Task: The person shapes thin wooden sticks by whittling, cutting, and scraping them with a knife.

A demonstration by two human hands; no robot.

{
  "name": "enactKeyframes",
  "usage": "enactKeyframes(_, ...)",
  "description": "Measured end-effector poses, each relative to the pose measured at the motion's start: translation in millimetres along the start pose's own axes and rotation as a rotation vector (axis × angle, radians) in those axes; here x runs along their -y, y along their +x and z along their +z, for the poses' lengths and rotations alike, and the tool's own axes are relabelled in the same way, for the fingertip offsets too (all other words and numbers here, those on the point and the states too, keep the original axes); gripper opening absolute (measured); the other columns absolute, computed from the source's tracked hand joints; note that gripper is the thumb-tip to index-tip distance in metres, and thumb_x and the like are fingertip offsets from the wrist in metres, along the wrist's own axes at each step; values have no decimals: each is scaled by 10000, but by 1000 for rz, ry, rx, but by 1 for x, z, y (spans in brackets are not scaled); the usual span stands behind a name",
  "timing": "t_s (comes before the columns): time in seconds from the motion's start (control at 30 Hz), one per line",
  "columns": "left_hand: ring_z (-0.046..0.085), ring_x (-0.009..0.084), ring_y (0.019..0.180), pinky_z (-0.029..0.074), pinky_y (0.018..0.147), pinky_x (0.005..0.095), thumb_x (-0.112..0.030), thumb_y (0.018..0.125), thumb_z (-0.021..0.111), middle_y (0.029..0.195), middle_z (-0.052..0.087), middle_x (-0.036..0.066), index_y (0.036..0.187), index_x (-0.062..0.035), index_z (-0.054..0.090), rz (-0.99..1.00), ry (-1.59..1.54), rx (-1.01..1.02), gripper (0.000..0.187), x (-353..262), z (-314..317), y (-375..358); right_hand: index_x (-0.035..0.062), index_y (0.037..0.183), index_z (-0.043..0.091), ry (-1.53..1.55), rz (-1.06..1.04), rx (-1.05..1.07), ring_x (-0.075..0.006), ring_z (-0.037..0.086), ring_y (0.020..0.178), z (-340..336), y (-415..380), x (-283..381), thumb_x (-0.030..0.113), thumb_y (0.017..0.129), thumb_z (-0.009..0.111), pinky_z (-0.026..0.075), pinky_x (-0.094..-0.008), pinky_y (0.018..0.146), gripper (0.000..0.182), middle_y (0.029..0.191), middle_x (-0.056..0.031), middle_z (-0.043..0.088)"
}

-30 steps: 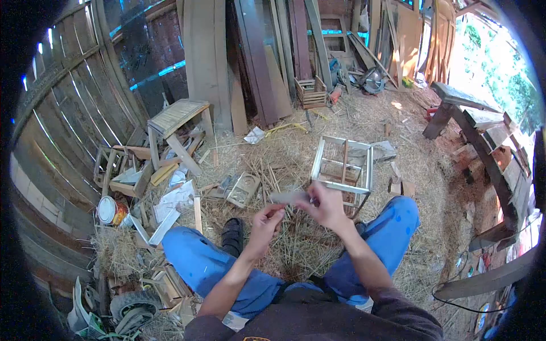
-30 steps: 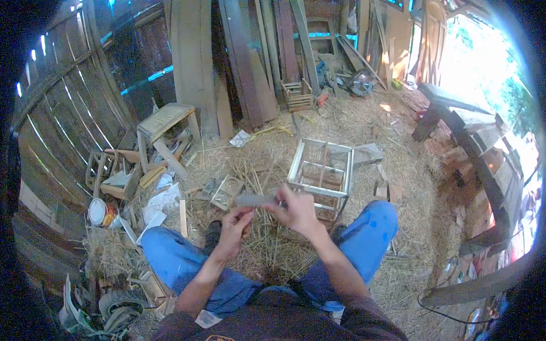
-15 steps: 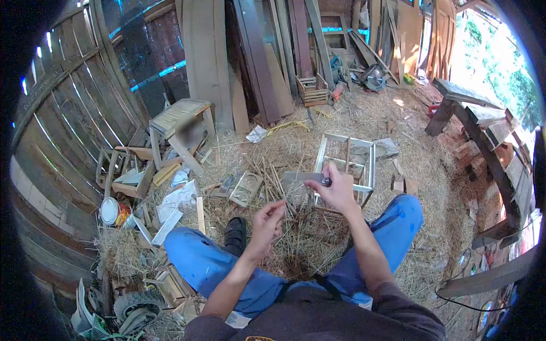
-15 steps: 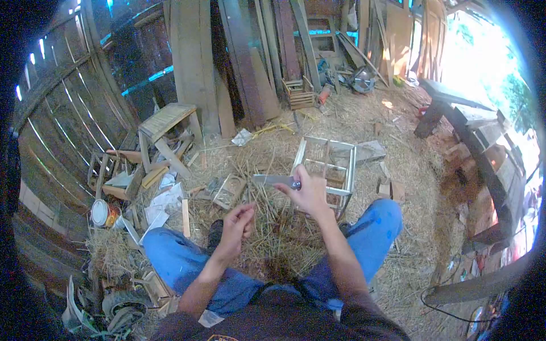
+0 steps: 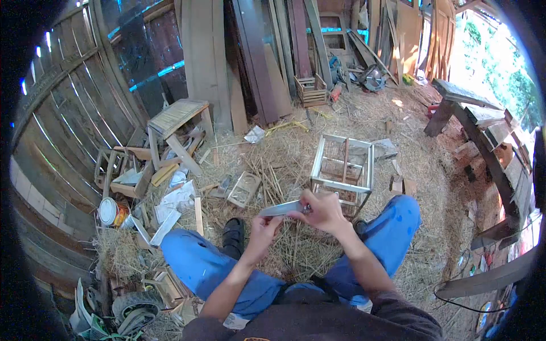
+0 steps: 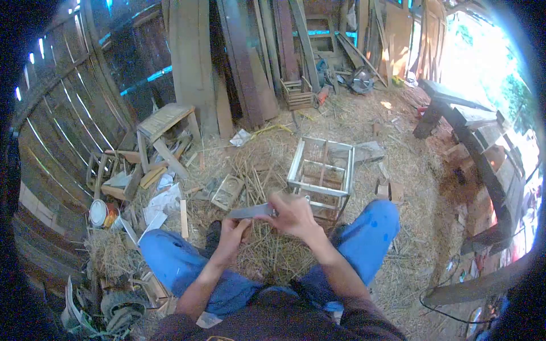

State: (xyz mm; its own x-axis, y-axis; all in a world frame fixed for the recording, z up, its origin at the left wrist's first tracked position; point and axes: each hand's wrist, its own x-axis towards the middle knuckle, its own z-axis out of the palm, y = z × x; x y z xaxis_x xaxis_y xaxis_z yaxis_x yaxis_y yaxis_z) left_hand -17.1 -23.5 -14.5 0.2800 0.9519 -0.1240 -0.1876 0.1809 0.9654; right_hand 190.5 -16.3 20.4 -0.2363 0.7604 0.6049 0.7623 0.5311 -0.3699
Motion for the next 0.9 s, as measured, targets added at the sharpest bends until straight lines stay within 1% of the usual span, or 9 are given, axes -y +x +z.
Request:
enactKeyframes(0.03,366,-9,536,255,444,194,-171,984,629,744,507,-76,1166,-64,652,30,-24,38,212,1,1,1,97,846,559,-14,70,15,-356,610,561,1,1,-11,376,804,794,458,-411,494,367,628,-127,592)
enactKeyframes(0.13,412,17,571,299,468,204,-163,978,623,784,552,-52,1229,-56,637,14,-34,122,273,0,-3,-4,94,842,565,91,460,-331,-340,625,570,-6,16,-39,348,813,790,465,-413,501,341,651,-125,608)
enactKeyframes(0.17,417,17,578,303,467,208,-156,978,623,783,554,-55,1215,-61,649,0,17,97,257,-2,0,-5,94,857,562,27,517,-327,-321,645,583,-17,15,-42,369,810,795,473,-416,507,363,666,-125,618)
enactKeyframes(0.3,382,-6,552,275,462,198,-151,974,643,774,559,-68,1124,-51,676,85,86,23,183,5,3,0,89,844,549,57,106,-186,-283,609,541,-7,-2,-12,397,785,820,457,-386,507,414,634,-102,598)
enactKeyframes(0.4,392,-4,556,293,473,199,-132,967,645,761,556,-72,1145,-46,677,120,111,-2,201,25,-7,10,90,855,561,-10,41,95,-287,628,564,-2,1,3,398,762,836,459,-402,522,424,636,-99,604)
enactKeyframes(0.53,419,5,561,315,484,203,-117,959,644,754,558,-73,1149,-41,678,98,-21,12,208,-2,2,6,94,847,541,48,262,-122,-262,588,525,-11,13,-10,393,743,849,444,-369,489,442,605,-87,570)
enactKeyframes(0.7,475,11,646,354,544,201,-122,963,645,830,619,-44,1152,-40,688,164,108,-9,210,11,8,9,92,811,522,69,85,17,-273,576,516,-6,-2,1,336,757,849,436,-363,482,412,613,-102,574)
enactKeyframes(0.8,526,21,749,412,634,200,-122,963,646,914,662,-17,1145,-32,694,127,141,22,208,7,-2,6,118,819,562,18,101,-162,-329,623,533,6,3,-18,437,789,803,463,-409,487,401,604,-115,598)
enactKeyframes(0.9,561,38,829,451,729,209,-124,961,650,966,681,2,1131,-17,694,193,171,2,206,-1,3,1,114,831,564,-37,346,-283,-347,619,539,-12,15,-43,421,809,785,463,-431,501,379,582,-119,586)
